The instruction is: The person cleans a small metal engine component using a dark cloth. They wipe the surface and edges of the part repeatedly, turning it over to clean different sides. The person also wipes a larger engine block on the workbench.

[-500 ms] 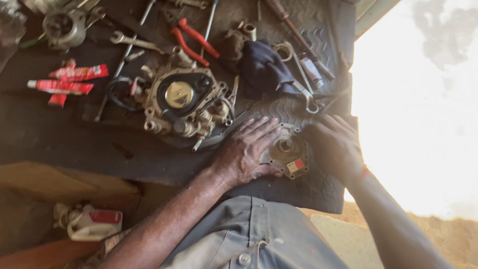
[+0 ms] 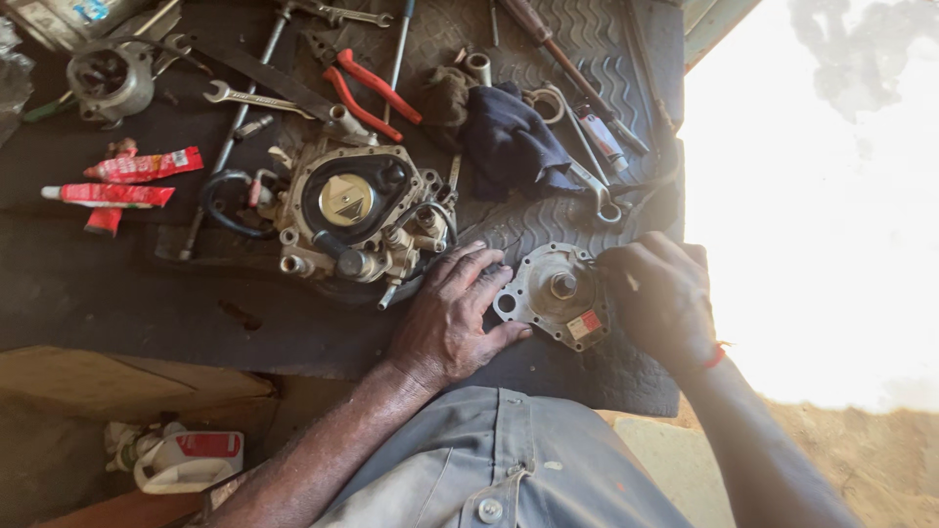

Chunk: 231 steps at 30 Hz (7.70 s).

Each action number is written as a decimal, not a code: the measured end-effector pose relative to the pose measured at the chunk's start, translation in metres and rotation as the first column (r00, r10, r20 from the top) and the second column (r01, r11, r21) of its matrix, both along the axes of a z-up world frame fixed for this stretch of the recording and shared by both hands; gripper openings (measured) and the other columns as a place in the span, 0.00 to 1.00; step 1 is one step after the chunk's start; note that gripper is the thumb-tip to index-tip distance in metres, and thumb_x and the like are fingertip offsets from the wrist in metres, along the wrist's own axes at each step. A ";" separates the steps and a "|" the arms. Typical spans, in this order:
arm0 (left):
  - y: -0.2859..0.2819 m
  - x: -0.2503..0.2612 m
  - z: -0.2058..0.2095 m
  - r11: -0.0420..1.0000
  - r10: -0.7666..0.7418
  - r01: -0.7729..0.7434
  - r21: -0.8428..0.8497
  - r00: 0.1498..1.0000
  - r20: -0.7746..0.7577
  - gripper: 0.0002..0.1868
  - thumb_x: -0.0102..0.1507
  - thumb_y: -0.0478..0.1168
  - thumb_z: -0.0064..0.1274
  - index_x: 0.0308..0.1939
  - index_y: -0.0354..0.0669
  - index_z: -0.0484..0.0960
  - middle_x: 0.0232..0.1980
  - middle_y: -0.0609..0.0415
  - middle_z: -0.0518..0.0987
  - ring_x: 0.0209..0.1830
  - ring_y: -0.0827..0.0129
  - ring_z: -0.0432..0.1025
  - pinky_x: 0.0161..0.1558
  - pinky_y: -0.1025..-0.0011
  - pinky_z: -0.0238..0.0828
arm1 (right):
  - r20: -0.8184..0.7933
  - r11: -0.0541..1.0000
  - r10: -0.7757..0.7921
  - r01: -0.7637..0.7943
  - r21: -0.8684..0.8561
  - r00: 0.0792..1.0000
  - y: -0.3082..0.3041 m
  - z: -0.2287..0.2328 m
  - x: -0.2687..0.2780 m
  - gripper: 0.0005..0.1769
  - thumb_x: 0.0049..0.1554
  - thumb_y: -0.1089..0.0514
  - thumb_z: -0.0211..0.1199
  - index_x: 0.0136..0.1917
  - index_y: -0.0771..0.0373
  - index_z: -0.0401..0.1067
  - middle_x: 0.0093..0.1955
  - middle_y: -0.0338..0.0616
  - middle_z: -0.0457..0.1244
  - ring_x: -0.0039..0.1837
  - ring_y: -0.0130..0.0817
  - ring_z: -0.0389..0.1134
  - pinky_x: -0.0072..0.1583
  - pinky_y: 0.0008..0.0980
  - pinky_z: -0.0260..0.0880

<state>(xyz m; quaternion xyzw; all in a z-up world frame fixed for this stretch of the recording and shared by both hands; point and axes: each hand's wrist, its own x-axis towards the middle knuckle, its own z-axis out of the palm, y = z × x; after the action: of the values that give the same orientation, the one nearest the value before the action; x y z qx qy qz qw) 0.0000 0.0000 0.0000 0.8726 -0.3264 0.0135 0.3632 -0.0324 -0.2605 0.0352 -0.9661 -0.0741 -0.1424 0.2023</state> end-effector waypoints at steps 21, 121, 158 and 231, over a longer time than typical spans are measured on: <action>-0.002 -0.007 -0.001 0.998 0.054 -0.052 -0.037 0.998 0.046 0.31 0.56 0.55 0.67 0.53 0.37 0.80 0.61 0.44 0.76 0.68 0.50 0.67 0.70 0.55 0.61 | 0.068 0.999 -0.006 0.009 -0.048 0.998 0.025 0.017 -0.050 0.05 0.53 0.64 0.68 0.43 0.55 0.77 0.38 0.42 0.63 0.42 0.42 0.66 0.48 0.40 0.62; -0.016 -0.016 0.000 0.996 0.093 -0.092 -0.009 0.993 0.069 0.43 0.52 0.59 0.71 0.66 0.45 0.76 0.67 0.50 0.77 0.70 0.54 0.68 0.73 0.55 0.59 | -0.134 0.987 0.090 -0.070 0.144 0.987 -0.023 -0.004 -0.039 0.04 0.57 0.60 0.64 0.47 0.60 0.77 0.45 0.48 0.70 0.47 0.49 0.72 0.49 0.44 0.71; -0.020 -0.016 0.020 0.984 -0.007 0.036 -0.173 0.986 0.166 0.37 0.58 0.43 0.66 0.69 0.41 0.69 0.71 0.43 0.72 0.68 0.50 0.70 0.66 0.57 0.71 | 0.059 0.964 -0.190 0.175 0.198 0.980 0.003 -0.030 -0.060 0.08 0.58 0.62 0.63 0.51 0.55 0.77 0.48 0.43 0.70 0.49 0.43 0.72 0.52 0.37 0.71; -0.037 0.016 0.000 0.997 0.009 -0.017 0.076 0.994 0.104 0.59 0.50 0.73 0.66 0.69 0.31 0.68 0.71 0.35 0.63 0.70 0.44 0.59 0.70 0.49 0.58 | 0.042 0.987 -0.003 0.010 -0.160 0.999 0.033 -0.003 -0.012 0.03 0.50 0.63 0.66 0.37 0.55 0.78 0.42 0.37 0.68 0.46 0.37 0.67 0.49 0.37 0.71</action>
<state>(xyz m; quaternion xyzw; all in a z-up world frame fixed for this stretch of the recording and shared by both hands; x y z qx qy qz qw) 0.0160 -0.0373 -0.0002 0.8860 -0.3395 0.0488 0.3120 -0.0445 -0.2270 0.0323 -0.9763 -0.0862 -0.1567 0.1220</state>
